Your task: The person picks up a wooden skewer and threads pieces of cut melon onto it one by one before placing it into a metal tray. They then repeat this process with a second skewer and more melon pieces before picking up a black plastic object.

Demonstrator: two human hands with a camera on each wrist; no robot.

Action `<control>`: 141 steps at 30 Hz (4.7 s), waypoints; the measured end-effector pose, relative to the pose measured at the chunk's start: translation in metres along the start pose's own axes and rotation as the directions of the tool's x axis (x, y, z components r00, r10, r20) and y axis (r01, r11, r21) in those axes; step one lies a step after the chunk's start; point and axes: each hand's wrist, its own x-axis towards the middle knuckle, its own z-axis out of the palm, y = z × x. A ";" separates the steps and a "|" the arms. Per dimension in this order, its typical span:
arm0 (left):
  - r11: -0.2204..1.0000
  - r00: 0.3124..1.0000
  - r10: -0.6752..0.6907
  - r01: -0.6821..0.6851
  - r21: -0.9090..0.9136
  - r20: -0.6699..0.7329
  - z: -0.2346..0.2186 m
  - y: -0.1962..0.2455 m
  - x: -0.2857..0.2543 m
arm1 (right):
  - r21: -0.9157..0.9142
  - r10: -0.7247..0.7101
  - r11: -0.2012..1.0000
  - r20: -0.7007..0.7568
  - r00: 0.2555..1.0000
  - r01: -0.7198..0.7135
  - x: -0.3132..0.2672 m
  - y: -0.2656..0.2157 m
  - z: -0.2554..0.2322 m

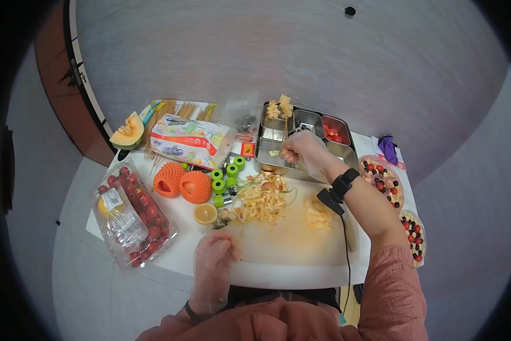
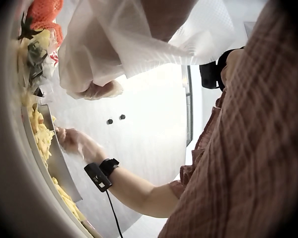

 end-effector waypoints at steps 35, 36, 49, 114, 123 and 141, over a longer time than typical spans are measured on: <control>0.975 0.997 0.076 -0.074 0.209 -0.003 -0.008 0.029 -0.010 | -0.374 0.060 0.922 -0.120 0.991 -0.101 -0.028 -0.038 0.009; 0.958 0.997 0.075 -0.072 0.277 0.000 -0.008 0.036 -0.012 | -0.404 0.103 0.902 -0.138 0.985 -0.151 -0.043 -0.050 0.014; 0.185 0.957 0.232 -0.218 0.958 0.173 0.035 0.254 0.085 | -0.048 0.321 0.947 0.078 0.944 -0.318 -0.235 -0.020 0.009; -0.890 0.898 -0.374 -0.418 0.184 0.230 -0.073 0.277 0.272 | 0.285 0.322 0.926 -0.263 0.910 -0.246 -0.250 0.041 0.028; 0.100 0.989 0.146 -0.036 0.994 0.021 0.012 0.258 0.205 | 0.260 0.298 0.934 -0.188 0.936 -0.245 -0.262 0.050 0.018; 0.391 0.769 -0.608 0.074 0.918 0.196 0.113 0.046 0.017 | 0.360 0.034 0.933 -0.134 0.990 0.017 -0.270 0.041 0.020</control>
